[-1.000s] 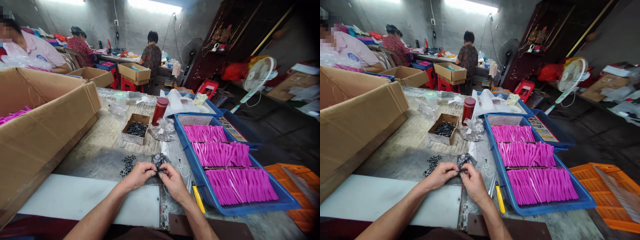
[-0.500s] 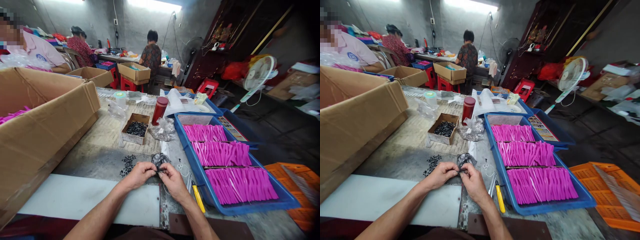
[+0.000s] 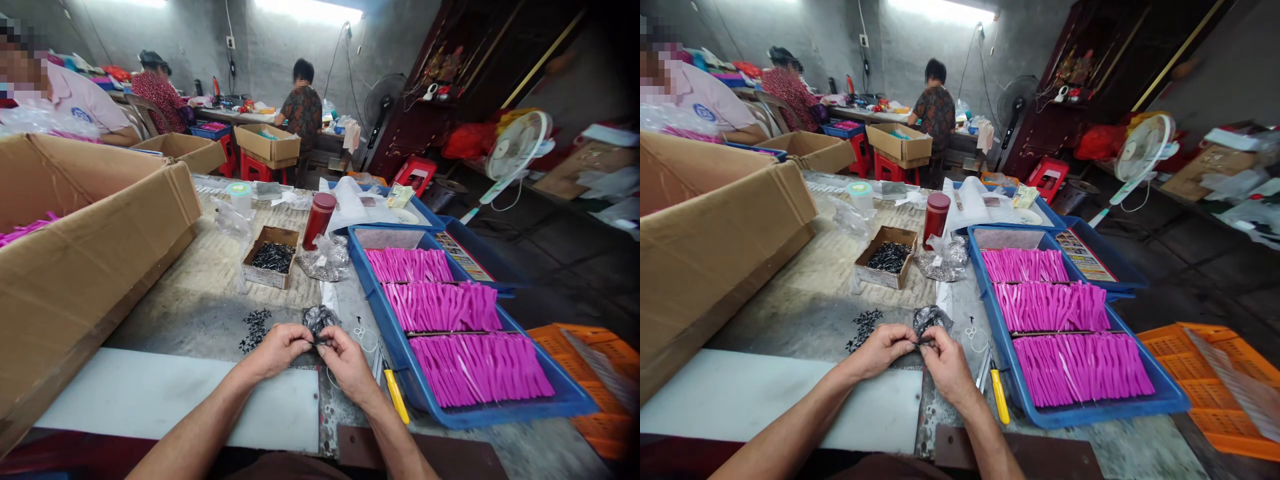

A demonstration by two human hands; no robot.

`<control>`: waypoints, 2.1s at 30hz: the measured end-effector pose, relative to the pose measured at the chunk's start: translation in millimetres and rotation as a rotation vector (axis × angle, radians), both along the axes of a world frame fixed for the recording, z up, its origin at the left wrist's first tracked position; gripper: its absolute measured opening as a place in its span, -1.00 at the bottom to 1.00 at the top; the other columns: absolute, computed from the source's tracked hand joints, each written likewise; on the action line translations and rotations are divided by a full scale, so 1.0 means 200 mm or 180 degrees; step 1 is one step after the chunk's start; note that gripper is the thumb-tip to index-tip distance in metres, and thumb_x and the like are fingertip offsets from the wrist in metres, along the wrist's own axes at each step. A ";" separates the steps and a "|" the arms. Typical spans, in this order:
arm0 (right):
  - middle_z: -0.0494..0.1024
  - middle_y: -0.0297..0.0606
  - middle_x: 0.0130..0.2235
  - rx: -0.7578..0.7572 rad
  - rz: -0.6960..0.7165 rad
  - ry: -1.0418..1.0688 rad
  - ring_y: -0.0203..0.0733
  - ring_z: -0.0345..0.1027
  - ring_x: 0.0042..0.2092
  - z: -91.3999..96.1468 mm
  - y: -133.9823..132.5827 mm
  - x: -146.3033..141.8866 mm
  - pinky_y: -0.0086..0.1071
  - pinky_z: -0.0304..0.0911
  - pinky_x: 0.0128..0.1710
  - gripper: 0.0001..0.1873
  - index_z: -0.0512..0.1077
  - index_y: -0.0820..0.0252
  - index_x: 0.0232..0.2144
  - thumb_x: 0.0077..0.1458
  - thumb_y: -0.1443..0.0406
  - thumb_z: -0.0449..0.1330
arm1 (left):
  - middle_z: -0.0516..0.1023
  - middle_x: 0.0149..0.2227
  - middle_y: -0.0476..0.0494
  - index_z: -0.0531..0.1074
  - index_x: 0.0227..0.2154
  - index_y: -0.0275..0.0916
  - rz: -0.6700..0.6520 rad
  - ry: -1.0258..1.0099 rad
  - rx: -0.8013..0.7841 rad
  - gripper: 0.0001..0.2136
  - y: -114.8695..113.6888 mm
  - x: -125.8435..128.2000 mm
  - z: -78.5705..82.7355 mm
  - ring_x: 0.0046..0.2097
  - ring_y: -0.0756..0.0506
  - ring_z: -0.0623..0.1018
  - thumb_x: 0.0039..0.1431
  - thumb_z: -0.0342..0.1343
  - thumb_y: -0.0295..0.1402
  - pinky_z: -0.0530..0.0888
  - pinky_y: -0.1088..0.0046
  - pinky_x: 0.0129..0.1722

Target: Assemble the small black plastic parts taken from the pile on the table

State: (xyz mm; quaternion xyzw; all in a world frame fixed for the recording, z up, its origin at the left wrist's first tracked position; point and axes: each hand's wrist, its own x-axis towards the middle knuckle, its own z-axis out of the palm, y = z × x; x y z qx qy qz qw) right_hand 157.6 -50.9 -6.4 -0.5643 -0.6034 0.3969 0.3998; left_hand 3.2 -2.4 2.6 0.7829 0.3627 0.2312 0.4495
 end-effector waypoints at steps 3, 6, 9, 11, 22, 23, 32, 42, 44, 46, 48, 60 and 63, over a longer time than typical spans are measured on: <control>0.21 -0.44 -0.56 0.0002 0.0003 -0.0008 -0.36 0.10 -0.51 0.00 0.00 0.00 -0.50 0.04 -0.50 -0.90 0.25 0.19 -0.44 -0.12 0.40 0.01 | 0.39 -0.53 0.02 0.40 -0.49 -0.32 -0.0010 -0.0026 0.0008 -0.86 0.00 0.00 -0.01 -0.46 0.05 0.34 -0.03 -0.05 -0.44 0.25 0.63 -0.44; 0.20 -0.44 -0.56 -0.0014 0.0017 -0.0009 -0.36 0.10 -0.51 0.00 0.00 0.00 -0.50 0.04 -0.50 -0.90 0.25 0.19 -0.44 -0.12 0.40 0.01 | 0.40 -0.53 0.02 0.40 -0.49 -0.32 -0.0014 -0.0037 0.0016 -0.86 0.00 0.00 -0.01 -0.46 0.05 0.34 -0.03 -0.06 -0.44 0.25 0.63 -0.44; 0.20 -0.45 -0.56 -0.0028 0.0025 -0.0007 -0.36 0.10 -0.51 0.00 0.00 0.00 -0.50 0.04 -0.50 -0.90 0.25 0.19 -0.44 -0.12 0.40 0.01 | 0.39 -0.54 0.02 0.40 -0.50 -0.32 -0.0016 -0.0014 -0.0003 -0.87 0.00 0.00 0.00 -0.46 0.05 0.34 -0.03 -0.05 -0.45 0.25 0.64 -0.44; 0.20 -0.45 -0.57 -0.0036 0.0027 0.0004 -0.36 0.09 -0.51 0.00 0.00 0.00 -0.51 0.04 -0.50 -0.90 0.25 0.19 -0.44 -0.12 0.40 0.01 | 0.39 -0.54 0.02 0.40 -0.50 -0.33 -0.0014 -0.0003 -0.0010 -0.87 0.00 0.00 0.00 -0.46 0.05 0.34 -0.03 -0.05 -0.45 0.25 0.64 -0.44; 0.23 -0.43 -0.55 -0.0011 0.0003 0.0000 -0.37 0.10 -0.51 0.01 0.00 0.00 -0.50 0.05 -0.51 -0.91 0.25 0.19 -0.45 -0.12 0.41 0.01 | 0.38 -0.54 0.03 0.40 -0.50 -0.32 -0.0014 0.0045 0.0041 -0.86 0.00 0.00 0.00 -0.46 0.06 0.33 -0.02 -0.06 -0.44 0.25 0.64 -0.44; 0.23 -0.43 -0.55 -0.0006 0.0000 -0.0009 -0.37 0.10 -0.51 0.01 0.00 0.00 -0.50 0.05 -0.51 -0.91 0.25 0.19 -0.45 -0.12 0.41 0.01 | 0.38 -0.54 0.03 0.39 -0.50 -0.32 -0.0013 0.0050 0.0042 -0.86 0.00 0.00 0.00 -0.46 0.06 0.33 -0.02 -0.06 -0.44 0.25 0.64 -0.44; 0.23 -0.42 -0.55 -0.0027 0.0000 -0.0008 -0.36 0.10 -0.52 0.01 0.00 0.00 -0.50 0.05 -0.51 -0.91 0.25 0.20 -0.44 -0.12 0.39 0.01 | 0.40 -0.52 0.02 0.39 -0.49 -0.31 -0.0051 0.0024 0.0068 -0.87 0.00 0.00 0.00 -0.45 0.05 0.35 -0.01 -0.06 -0.45 0.26 0.63 -0.42; 0.23 -0.42 -0.54 0.0013 0.0002 0.0061 -0.36 0.10 -0.50 0.00 0.00 0.00 -0.50 0.05 -0.50 -0.91 0.25 0.20 -0.44 -0.12 0.40 0.01 | 0.41 -0.51 0.01 0.39 -0.49 -0.30 -0.0078 0.0024 0.0208 -0.87 -0.01 0.00 0.00 -0.45 0.06 0.36 -0.01 -0.06 -0.46 0.26 0.63 -0.41; 0.23 -0.42 -0.54 0.0001 0.0000 0.0052 -0.36 0.10 -0.51 0.00 -0.01 0.00 -0.50 0.05 -0.50 -0.91 0.25 0.19 -0.45 -0.11 0.40 0.01 | 0.41 -0.51 0.01 0.39 -0.49 -0.30 -0.0070 0.0045 0.0240 -0.87 -0.01 0.00 0.00 -0.44 0.06 0.36 -0.01 -0.06 -0.47 0.26 0.63 -0.40; 0.23 -0.42 -0.54 -0.0004 0.0005 0.0044 -0.36 0.10 -0.51 0.00 -0.01 0.00 -0.49 0.06 -0.50 -0.91 0.25 0.19 -0.44 -0.11 0.40 0.01 | 0.41 -0.50 0.01 0.39 -0.49 -0.29 -0.0069 0.0051 0.0265 -0.88 -0.01 0.00 0.01 -0.44 0.06 0.36 -0.01 -0.06 -0.47 0.27 0.63 -0.40; 0.24 -0.42 -0.54 -0.0003 0.0004 0.0040 -0.36 0.10 -0.51 -0.01 -0.01 0.00 -0.49 0.06 -0.50 -0.90 0.25 0.19 -0.44 -0.11 0.40 0.01 | 0.41 -0.50 0.01 0.39 -0.48 -0.29 -0.0070 0.0047 0.0284 -0.87 -0.01 0.00 0.01 -0.44 0.06 0.36 -0.01 -0.06 -0.48 0.27 0.63 -0.40; 0.26 -0.42 -0.53 -0.0028 -0.0007 0.0064 -0.36 0.12 -0.50 -0.01 -0.01 0.00 -0.49 0.07 -0.49 -0.91 0.25 0.19 -0.44 -0.11 0.39 0.02 | 0.40 -0.50 0.00 0.39 -0.48 -0.29 -0.0129 0.0055 0.0318 -0.87 -0.01 0.00 0.01 -0.44 0.06 0.35 -0.01 -0.07 -0.49 0.27 0.63 -0.41; 0.26 -0.42 -0.54 -0.0024 -0.0024 0.0078 -0.36 0.12 -0.51 -0.01 -0.01 0.00 -0.50 0.07 -0.49 -0.91 0.26 0.19 -0.44 -0.11 0.39 0.02 | 0.40 -0.49 0.00 0.39 -0.47 -0.28 -0.0125 0.0062 0.0310 -0.87 -0.01 0.00 0.01 -0.43 0.05 0.36 -0.01 -0.07 -0.49 0.27 0.62 -0.40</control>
